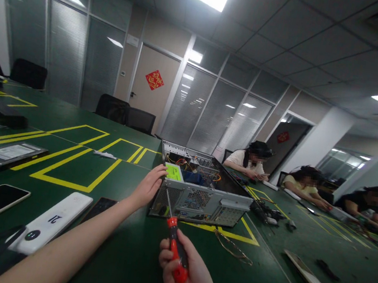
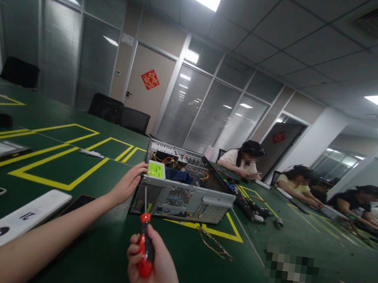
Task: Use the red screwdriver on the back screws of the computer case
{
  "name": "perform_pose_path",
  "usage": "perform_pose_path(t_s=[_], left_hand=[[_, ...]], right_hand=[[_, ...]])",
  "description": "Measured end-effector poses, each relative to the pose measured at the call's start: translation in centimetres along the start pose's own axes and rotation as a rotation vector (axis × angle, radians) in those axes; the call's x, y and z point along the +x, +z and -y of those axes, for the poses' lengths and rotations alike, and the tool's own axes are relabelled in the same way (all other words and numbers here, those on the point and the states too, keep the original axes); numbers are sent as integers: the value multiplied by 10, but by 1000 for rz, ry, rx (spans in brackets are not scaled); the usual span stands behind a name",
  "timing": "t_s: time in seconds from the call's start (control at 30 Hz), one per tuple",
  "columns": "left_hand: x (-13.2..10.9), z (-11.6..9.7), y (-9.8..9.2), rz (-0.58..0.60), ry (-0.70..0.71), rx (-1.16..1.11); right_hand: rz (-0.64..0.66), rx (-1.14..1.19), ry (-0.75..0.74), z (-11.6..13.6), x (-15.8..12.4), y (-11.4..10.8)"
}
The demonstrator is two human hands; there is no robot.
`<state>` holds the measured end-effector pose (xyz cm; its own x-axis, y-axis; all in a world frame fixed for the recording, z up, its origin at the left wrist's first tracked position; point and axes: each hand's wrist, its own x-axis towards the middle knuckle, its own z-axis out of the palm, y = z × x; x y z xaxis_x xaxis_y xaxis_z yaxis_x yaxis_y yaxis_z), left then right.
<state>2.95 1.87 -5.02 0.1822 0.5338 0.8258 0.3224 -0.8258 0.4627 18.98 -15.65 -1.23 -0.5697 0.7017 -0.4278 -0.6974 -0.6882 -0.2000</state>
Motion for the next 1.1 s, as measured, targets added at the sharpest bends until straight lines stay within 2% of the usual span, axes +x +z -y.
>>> perform_pose_path(t_s=[0.1,0.3,0.57,0.9,1.1], left_hand=[[0,-1,0,0,-1,1],[0,-2,-1,3,4,2],[0,-3,-1,5,-2,8],[0,-3,-1,0,-4,-3],[0,-2,-1,2,-1,1]], right_hand=[[-49,-62,-15,-2,1,3],[21,0,-23,1,0,3],[-49,-79,-42,-2,2,2],[107,90,-5,1,-2,5],[133,73,-9,4,-2,-4]])
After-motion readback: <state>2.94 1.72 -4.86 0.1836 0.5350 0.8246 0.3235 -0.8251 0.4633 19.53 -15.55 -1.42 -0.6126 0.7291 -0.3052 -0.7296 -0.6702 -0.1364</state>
